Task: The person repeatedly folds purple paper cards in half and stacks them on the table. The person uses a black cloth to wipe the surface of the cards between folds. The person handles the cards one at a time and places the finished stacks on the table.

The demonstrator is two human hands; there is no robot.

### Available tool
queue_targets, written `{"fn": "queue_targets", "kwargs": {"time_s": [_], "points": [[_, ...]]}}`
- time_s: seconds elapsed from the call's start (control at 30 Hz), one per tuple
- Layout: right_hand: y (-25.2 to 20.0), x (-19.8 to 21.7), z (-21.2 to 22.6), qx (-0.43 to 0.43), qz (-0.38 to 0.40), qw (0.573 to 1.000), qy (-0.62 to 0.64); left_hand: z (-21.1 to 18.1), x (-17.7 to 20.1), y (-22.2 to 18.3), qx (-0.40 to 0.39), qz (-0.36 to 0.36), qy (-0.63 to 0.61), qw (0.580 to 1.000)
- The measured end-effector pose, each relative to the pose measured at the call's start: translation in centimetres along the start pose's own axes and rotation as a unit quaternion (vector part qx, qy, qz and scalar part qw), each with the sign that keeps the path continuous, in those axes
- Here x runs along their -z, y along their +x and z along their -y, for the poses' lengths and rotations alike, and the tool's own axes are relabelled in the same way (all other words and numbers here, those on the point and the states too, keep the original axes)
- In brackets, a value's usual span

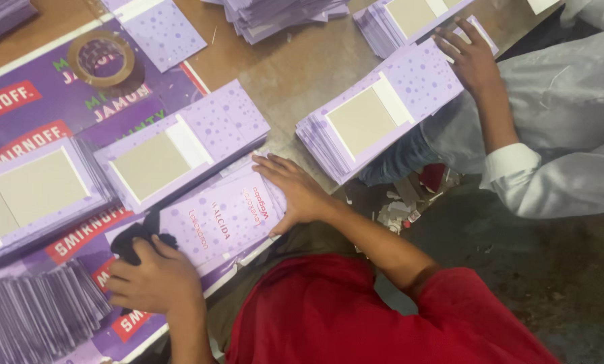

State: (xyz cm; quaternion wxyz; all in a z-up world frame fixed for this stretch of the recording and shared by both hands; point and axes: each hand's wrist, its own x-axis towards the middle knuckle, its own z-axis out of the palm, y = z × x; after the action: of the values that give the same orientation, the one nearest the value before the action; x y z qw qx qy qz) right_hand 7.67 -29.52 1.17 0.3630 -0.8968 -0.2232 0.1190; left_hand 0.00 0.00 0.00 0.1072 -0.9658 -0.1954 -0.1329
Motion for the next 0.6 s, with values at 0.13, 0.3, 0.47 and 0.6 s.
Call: {"fn": "queue_targets", "kwargs": {"time_s": [0.13,0.3,0.47,0.6], "points": [[0.3,0.2,0.3,-0.008,0.000,1.000,0.010,-2.7,1.4,-0.7,-0.040,-0.020,-0.054,0.998],[0.2,0.4,0.5,-0.017,0.000,1.000,0.019,-6.6,2.8,-1.2,-0.067,-0.065,-0.091,0.991],[0.2,0.4,0.5,-0.023,0.003,0.999,0.027,-6.7,3.5,-0.6,-0.075,-0.054,-0.091,0.992],[0.3,0.4,0.4,-0.015,0.000,0.999,0.034,-6.8,3.7,-0.4,-0.079,-0.048,-0.086,0.992]]}}
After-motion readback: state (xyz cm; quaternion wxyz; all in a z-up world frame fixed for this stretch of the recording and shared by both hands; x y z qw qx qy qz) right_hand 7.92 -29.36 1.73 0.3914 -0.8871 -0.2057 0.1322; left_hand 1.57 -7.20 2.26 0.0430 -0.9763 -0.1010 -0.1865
